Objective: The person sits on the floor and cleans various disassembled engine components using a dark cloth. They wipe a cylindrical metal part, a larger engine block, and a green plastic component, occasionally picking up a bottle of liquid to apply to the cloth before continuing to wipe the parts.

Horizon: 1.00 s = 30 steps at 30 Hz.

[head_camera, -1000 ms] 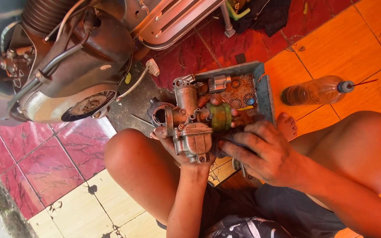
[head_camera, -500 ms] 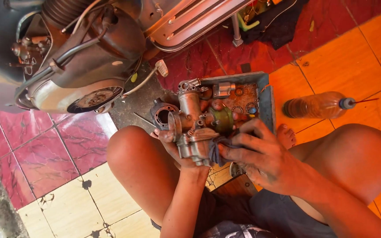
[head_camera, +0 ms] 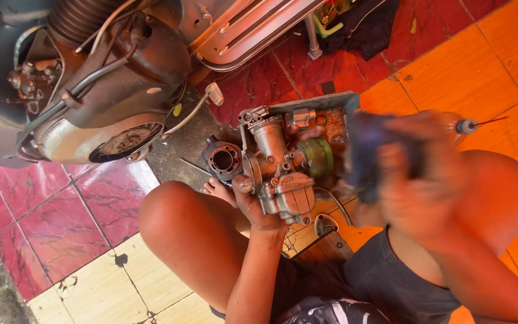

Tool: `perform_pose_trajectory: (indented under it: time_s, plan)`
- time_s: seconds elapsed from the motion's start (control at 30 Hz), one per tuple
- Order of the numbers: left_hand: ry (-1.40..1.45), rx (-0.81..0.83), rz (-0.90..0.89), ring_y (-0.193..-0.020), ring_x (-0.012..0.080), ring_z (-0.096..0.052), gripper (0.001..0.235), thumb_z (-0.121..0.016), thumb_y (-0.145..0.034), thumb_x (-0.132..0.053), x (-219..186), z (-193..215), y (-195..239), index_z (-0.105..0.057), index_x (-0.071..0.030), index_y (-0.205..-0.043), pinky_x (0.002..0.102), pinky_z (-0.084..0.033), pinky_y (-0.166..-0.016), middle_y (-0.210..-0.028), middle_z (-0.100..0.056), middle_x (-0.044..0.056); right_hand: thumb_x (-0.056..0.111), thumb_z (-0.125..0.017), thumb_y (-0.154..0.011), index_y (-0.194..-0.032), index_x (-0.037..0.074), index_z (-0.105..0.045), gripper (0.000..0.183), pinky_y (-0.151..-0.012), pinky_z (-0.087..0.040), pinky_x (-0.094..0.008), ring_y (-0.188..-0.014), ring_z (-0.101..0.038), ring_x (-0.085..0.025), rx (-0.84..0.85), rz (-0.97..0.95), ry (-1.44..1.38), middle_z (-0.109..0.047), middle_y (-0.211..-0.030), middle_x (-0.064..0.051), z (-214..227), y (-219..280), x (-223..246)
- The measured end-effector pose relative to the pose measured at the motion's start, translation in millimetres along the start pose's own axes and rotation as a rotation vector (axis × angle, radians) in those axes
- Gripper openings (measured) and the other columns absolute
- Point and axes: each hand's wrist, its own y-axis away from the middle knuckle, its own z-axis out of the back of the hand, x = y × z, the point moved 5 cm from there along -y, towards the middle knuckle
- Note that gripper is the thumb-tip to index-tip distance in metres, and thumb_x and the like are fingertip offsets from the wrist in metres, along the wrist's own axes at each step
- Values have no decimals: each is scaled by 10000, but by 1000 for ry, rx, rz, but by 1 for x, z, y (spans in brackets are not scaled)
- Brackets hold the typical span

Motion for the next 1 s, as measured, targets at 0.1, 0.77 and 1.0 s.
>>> perform_pose_trajectory:
  time_s: [0.1,0.77,1.0]
  plan:
    - [73,63,25,-1142,300,-255,606,-371,-837,-364,5,-2,9,-348,-11,-1329,444,-245,-956,-1264,-289,160,69,-490,-1049,-1357,-108,-547,359,-1003,-548,-448,-1183,-547,-369,485,259,-74,-478,-1170,-215,-44,-3,15]
    - [541,335,174,-932,307,-362,577,-450,-718,-336,-3,-16,22,-501,-36,-1208,428,-362,-784,-1057,-431,151,28,-683,-870,-927,44,-731,76,-534,-546,-357,-663,-611,-269,417,712,-157,-643,-832,-154,-43,30,35]
    - [705,455,233,-851,309,-403,570,-480,-672,-325,-8,-6,32,-560,-46,-1161,422,-407,-719,-977,-485,147,91,-694,-871,-967,64,-762,120,-502,-557,-350,-593,-602,-221,262,605,-272,-659,-825,-168,-22,24,18]
